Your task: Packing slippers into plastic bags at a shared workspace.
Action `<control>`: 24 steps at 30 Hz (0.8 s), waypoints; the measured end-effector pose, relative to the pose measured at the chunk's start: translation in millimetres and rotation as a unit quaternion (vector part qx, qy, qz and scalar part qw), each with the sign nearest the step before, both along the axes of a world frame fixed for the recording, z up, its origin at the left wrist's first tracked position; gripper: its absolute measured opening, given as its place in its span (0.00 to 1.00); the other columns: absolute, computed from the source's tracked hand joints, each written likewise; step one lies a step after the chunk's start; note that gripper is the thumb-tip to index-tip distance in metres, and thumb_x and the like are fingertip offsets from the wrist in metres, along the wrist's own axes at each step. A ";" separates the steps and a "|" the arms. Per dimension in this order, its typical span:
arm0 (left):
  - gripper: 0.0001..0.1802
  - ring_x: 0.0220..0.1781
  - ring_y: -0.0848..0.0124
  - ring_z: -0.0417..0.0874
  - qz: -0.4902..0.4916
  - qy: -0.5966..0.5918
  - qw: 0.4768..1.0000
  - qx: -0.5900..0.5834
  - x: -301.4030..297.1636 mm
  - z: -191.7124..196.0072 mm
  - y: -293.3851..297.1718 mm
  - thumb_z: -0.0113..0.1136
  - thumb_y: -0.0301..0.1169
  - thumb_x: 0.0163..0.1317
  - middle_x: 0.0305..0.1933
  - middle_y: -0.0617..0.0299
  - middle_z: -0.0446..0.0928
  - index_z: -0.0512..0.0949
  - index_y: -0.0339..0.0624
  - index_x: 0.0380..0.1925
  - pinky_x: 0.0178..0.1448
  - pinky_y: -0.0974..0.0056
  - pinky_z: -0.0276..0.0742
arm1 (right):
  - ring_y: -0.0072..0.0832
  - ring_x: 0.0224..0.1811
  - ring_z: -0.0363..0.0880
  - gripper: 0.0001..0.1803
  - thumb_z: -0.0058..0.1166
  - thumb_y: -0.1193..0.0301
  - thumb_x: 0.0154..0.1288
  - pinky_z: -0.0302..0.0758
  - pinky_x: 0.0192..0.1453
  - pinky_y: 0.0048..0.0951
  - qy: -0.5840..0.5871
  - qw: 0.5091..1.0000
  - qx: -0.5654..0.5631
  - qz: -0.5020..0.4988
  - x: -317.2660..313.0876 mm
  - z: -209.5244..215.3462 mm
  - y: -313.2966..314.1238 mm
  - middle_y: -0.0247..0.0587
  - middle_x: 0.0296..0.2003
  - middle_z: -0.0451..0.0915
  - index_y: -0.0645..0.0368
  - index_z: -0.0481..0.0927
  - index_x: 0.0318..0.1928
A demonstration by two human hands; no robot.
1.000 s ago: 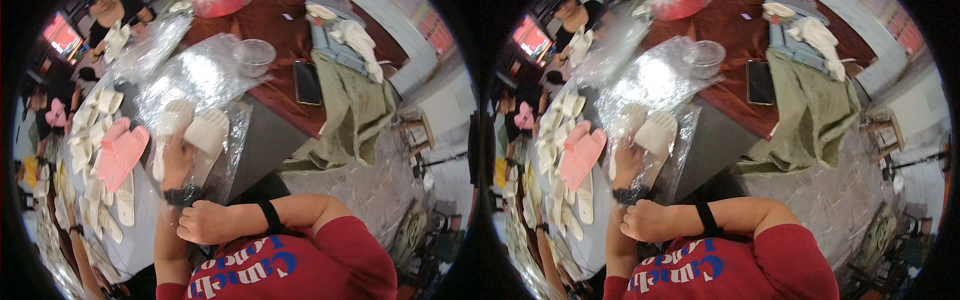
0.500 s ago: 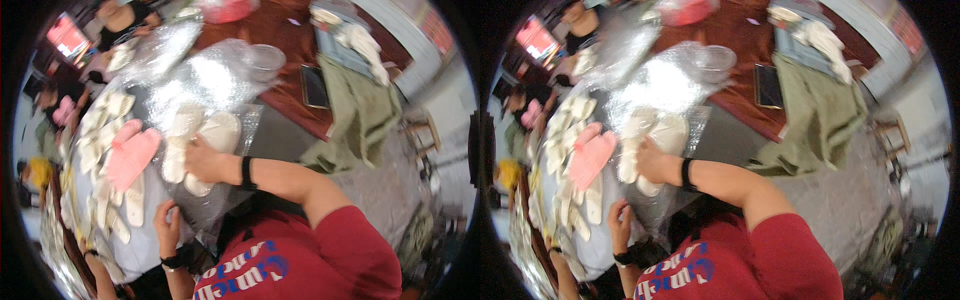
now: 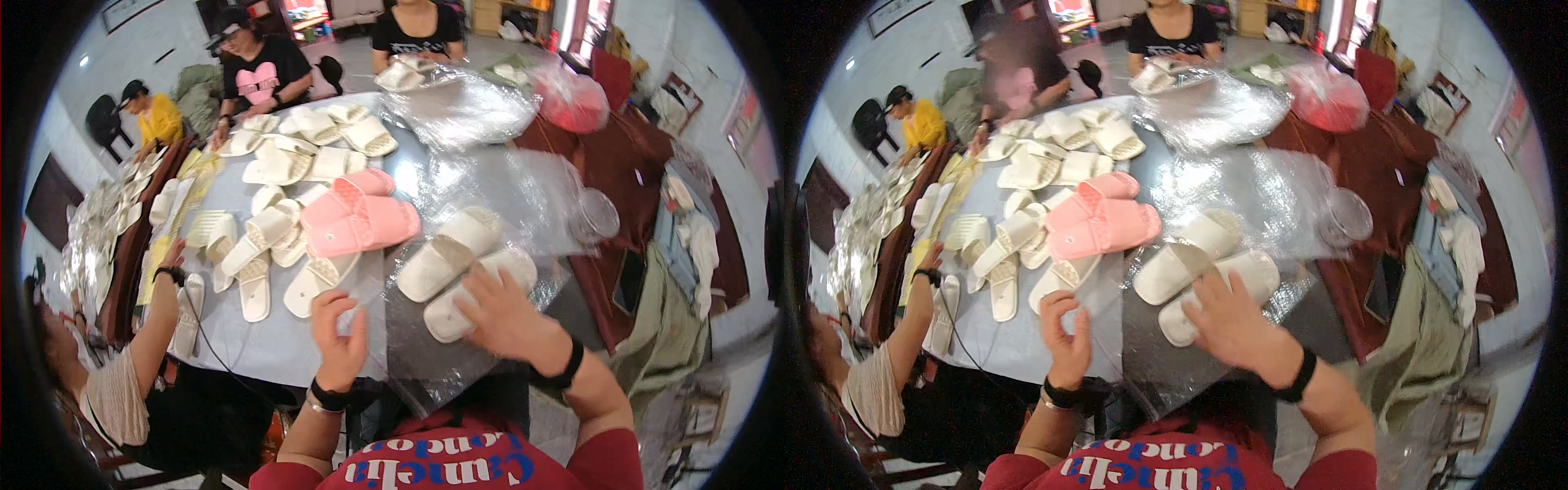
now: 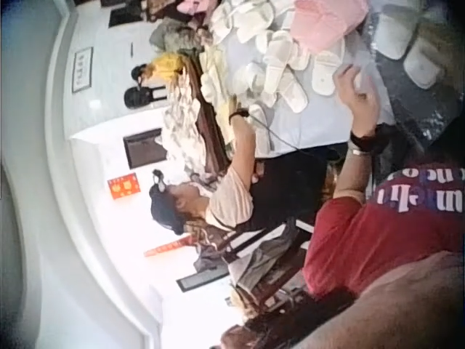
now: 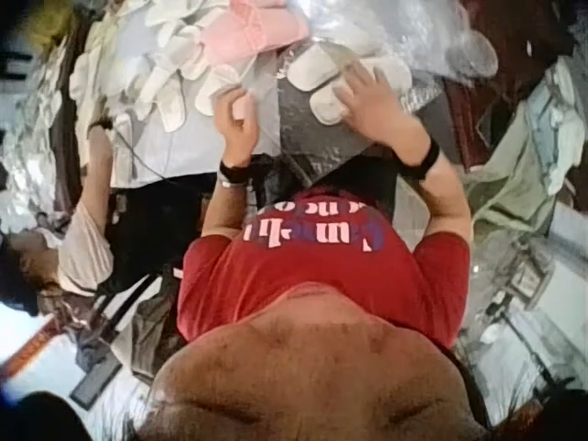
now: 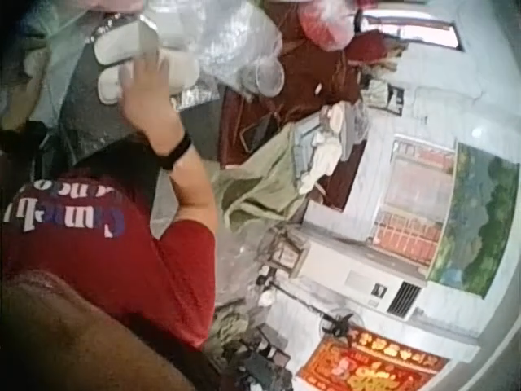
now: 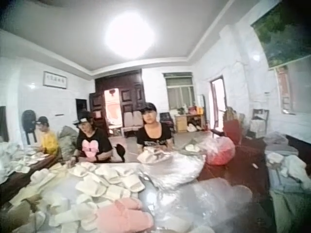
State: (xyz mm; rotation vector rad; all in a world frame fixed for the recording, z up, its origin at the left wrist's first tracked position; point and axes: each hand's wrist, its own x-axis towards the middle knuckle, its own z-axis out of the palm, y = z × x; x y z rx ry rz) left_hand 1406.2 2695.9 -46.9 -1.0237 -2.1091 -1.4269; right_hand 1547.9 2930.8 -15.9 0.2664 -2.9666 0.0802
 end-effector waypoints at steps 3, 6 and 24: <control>0.28 0.63 0.47 0.67 -0.031 -0.013 0.997 -0.073 -10.7 -5.4 31.0 0.69 0.33 0.49 0.61 0.43 0.66 0.73 0.40 0.51 0.62 0.50 0.64 | 0.55 0.67 0.58 0.44 0.67 0.51 0.45 0.54 0.65 0.64 -0.093 0.993 -0.028 0.064 23.8 -10.4 -23.8 0.56 0.62 0.63 0.55 0.68 0.62; 0.41 0.69 0.47 0.58 -0.004 0.013 0.971 -0.239 -24.3 -36.3 44.1 0.71 0.42 0.47 0.68 0.43 0.58 0.65 0.41 0.60 0.68 0.48 0.58 | 0.57 0.68 0.55 0.50 0.68 0.49 0.44 0.55 0.63 0.67 -0.153 0.983 -0.024 0.095 41.3 -36.5 -46.0 0.57 0.65 0.60 0.54 0.63 0.66; 0.22 0.40 0.61 0.79 -0.074 -0.126 0.915 -0.376 -28.2 -52.0 30.9 0.65 0.41 0.54 0.36 0.59 0.78 0.75 0.41 0.44 0.52 0.54 0.69 | 0.50 0.61 0.66 0.17 0.61 0.63 0.51 0.63 0.60 0.60 0.049 0.994 -0.090 0.043 27.4 -77.5 -53.8 0.50 0.55 0.71 0.55 0.79 0.41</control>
